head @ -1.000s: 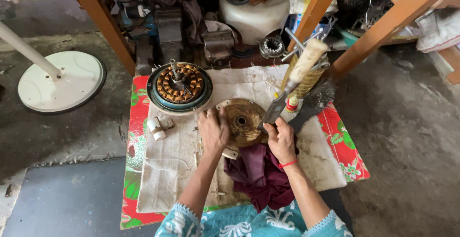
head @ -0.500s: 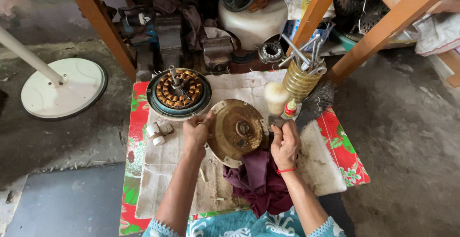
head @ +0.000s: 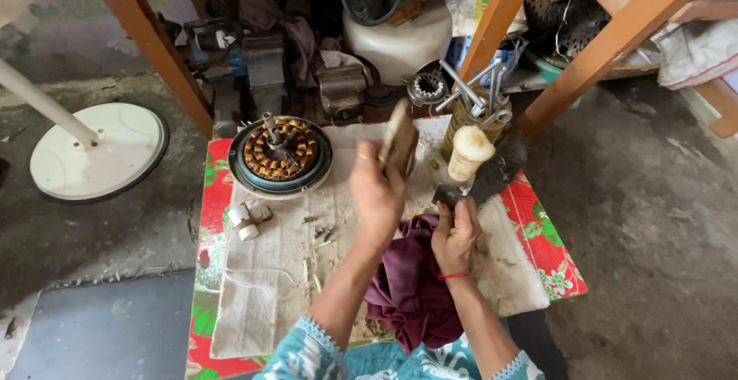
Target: The person uses a metal scraper to remove residue from a circular metal part on a workbench. They repeatedly scrape the surface, rotate the part, and wipe it with a cloth. A second motor component is visible nearby.
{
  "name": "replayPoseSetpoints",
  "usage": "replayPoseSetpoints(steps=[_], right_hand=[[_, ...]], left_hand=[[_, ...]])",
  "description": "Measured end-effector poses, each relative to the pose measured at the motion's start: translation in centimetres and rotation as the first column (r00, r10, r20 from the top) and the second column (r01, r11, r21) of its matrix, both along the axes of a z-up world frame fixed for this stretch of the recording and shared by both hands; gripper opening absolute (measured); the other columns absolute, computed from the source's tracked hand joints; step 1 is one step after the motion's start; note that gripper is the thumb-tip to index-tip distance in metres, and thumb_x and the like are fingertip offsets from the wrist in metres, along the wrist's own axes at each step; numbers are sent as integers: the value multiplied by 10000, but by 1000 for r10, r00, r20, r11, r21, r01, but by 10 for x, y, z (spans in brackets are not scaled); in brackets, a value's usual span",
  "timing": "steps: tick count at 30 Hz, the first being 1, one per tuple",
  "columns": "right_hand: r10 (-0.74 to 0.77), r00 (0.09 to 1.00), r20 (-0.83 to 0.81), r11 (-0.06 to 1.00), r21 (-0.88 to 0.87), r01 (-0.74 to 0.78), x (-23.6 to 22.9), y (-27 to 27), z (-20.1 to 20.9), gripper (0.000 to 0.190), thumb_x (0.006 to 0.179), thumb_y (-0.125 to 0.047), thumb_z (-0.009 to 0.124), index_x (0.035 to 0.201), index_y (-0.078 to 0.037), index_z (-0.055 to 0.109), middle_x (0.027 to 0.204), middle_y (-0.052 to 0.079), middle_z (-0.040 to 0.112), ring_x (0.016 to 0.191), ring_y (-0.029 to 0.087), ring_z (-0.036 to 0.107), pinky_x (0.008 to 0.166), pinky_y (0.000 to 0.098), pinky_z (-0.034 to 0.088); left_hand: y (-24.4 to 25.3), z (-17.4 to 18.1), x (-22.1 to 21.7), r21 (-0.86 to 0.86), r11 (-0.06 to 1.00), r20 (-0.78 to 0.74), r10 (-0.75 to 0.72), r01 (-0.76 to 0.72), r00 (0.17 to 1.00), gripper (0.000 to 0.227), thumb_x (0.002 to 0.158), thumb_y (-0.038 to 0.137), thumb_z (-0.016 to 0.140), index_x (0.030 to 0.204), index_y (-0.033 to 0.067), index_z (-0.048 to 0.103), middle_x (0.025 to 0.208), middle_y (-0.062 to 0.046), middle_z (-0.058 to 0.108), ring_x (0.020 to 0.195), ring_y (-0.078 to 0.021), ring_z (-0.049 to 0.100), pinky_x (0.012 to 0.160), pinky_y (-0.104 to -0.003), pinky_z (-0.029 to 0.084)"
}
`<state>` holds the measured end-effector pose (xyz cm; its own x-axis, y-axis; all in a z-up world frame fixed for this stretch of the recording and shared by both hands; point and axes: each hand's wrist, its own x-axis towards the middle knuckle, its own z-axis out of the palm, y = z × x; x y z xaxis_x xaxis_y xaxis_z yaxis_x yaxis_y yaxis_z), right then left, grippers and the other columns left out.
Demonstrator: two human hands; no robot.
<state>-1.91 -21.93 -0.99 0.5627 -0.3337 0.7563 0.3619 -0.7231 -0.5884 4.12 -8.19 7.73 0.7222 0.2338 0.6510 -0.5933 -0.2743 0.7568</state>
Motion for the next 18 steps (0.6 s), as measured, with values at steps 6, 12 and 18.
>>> replayPoseSetpoints(steps=[6,12,18], right_hand=[[32,999,4,999,38,-32,-3,2,6,83,957,59,635,1019,36,587,938,189,595,841,384,614,738,416,498],[16,1000,24,995,99,-18,-2,0,-2,83,1009,41,610,1090,23,602,1002,177,648,887,330,638,823,390,514],[5,1000,27,988,152,-9,0,-5,-19,111,1011,-14,626,1107,30,591,1010,183,679,878,291,669,788,366,515]], left_hand=[[5,-16,8,-70,997,-180,11,-24,984,172,919,-25,571,1074,50,586,913,-169,692,774,-259,677,659,-376,573],[44,-35,-16,-557,815,-371,-73,-158,926,184,1014,161,629,1090,26,529,993,-155,688,863,-196,654,729,-352,564],[52,-116,-7,-624,677,-675,-214,-391,706,326,953,189,702,1135,-46,568,1005,-194,694,855,-246,674,724,-394,584]])
